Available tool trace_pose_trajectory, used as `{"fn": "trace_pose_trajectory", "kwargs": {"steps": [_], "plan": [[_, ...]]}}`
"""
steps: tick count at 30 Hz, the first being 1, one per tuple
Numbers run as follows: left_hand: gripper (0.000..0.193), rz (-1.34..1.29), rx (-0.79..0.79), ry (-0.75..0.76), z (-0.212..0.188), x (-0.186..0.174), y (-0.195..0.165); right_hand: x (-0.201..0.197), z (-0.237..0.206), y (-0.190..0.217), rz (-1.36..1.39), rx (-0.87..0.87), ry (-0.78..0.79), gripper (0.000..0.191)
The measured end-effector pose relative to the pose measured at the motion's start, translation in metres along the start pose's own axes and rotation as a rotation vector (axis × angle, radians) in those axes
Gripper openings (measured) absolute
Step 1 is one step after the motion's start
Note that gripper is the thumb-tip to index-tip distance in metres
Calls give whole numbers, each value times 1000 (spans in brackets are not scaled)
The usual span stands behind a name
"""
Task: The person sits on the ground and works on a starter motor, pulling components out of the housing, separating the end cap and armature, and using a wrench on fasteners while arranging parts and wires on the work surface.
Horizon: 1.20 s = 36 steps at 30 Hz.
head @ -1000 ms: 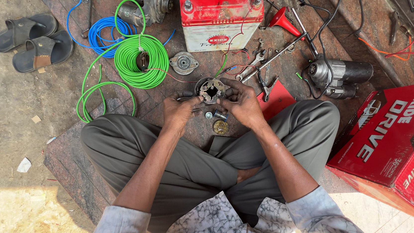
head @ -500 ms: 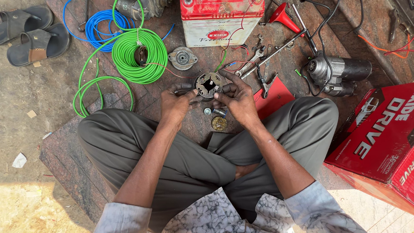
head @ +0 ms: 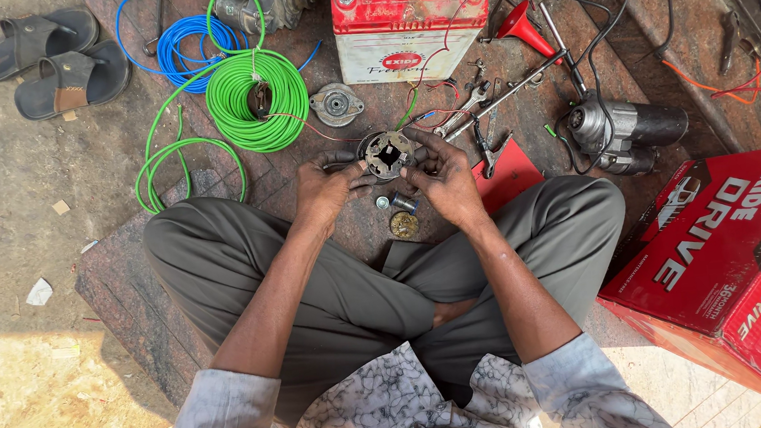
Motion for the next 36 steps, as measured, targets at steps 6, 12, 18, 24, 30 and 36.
{"fn": "trace_pose_trajectory", "kwargs": {"steps": [6,12,18,24,30,36], "plan": [[32,13,-11,4,1,0,-1,2,0,10,-88,-81,28,66],[29,14,35,-75,4,-5,-4,13,-4,7,-20,20,55,79],[28,22,59,-87,4,-8,-6,22,-8,2,-61,34,43,79],[24,69,177,-124,2,-7,-14,17,-5,-3,91,60,-3,74],[29,221,356,-74,0,-1,-30,18,-4,-2,71,52,-19,75],[33,323,342,-89,-5,0,-34,21,-6,0,56,58,-72,72]]}}
Point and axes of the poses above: each hand's wrist, its own z-axis towards the middle knuckle, its own x-axis out of the palm, y = z × x, the point moved 6 cm from there along z, towards the middle knuckle, and after that the axes turned 1 degree about -z, right-handed, at the moved point
